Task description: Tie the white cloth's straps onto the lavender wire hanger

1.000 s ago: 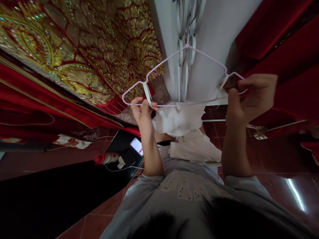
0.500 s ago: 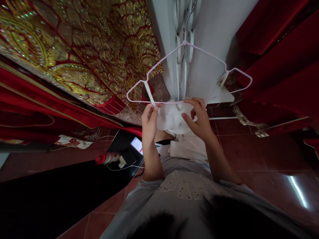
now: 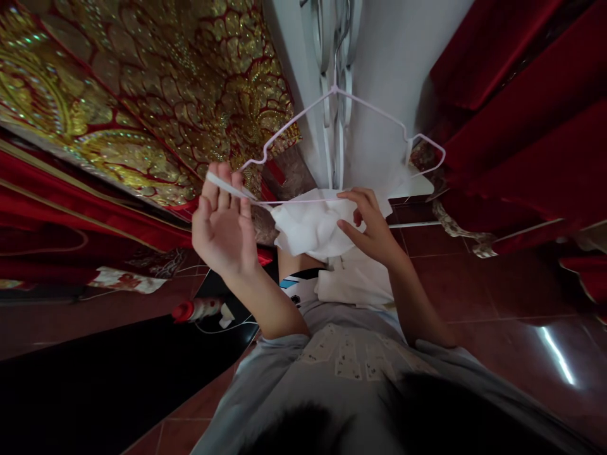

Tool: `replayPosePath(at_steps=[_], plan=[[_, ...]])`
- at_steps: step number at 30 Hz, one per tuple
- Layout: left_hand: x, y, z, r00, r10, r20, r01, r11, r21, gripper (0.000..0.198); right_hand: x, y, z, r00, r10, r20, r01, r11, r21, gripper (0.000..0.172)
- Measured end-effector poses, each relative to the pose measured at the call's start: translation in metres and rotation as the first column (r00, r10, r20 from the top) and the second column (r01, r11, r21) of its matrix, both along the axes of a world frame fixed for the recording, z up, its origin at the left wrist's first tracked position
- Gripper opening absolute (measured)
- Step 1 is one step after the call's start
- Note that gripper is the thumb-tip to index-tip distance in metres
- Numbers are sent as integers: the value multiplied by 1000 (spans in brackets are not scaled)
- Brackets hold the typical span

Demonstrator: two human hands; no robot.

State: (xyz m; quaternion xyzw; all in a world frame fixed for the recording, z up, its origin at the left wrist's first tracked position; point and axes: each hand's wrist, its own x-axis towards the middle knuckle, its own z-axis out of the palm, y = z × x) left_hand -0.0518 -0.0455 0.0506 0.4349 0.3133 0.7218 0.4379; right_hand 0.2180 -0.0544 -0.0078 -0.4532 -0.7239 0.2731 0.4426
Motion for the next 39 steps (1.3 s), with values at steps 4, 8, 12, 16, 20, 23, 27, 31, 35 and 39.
replayPosePath(at_steps=[4,8,12,16,20,23,27,31,35,39], plan=[[8,-2,-25,941,337,17,-335,939,-81,32,4,0,-3,995,-18,101,19,1000,-10,49],[24,2,-41,876,480,49,-470,872,-140,32,2,1,-6,991,-21,128,21,1000,4,53],[38,7,-52,887,446,119,-429,891,-146,38,-1,1,-5,993,6,119,-6,1000,1,56],[50,5,-53,950,275,146,-254,956,-143,32,-2,-1,-1,994,44,100,-45,999,10,55],[63,1,-44,991,37,128,-19,990,-139,28,-3,-3,2,993,66,97,-67,998,5,58],[70,-2,-37,996,-3,91,11,996,-93,25,-1,-2,1,998,67,-21,-63,987,150,45],[71,-2,-34,998,33,49,-30,998,-54,24,17,6,-4,890,-211,-404,340,898,281,27],[70,3,-37,998,50,39,-48,997,-53,26,40,19,-4,892,-326,-312,371,924,96,31],[70,8,-41,995,66,71,-64,998,-27,29,47,23,6,913,-339,-227,354,935,24,22],[71,8,-42,995,64,73,-64,998,4,30,45,24,13,877,-372,-302,395,919,14,22]])
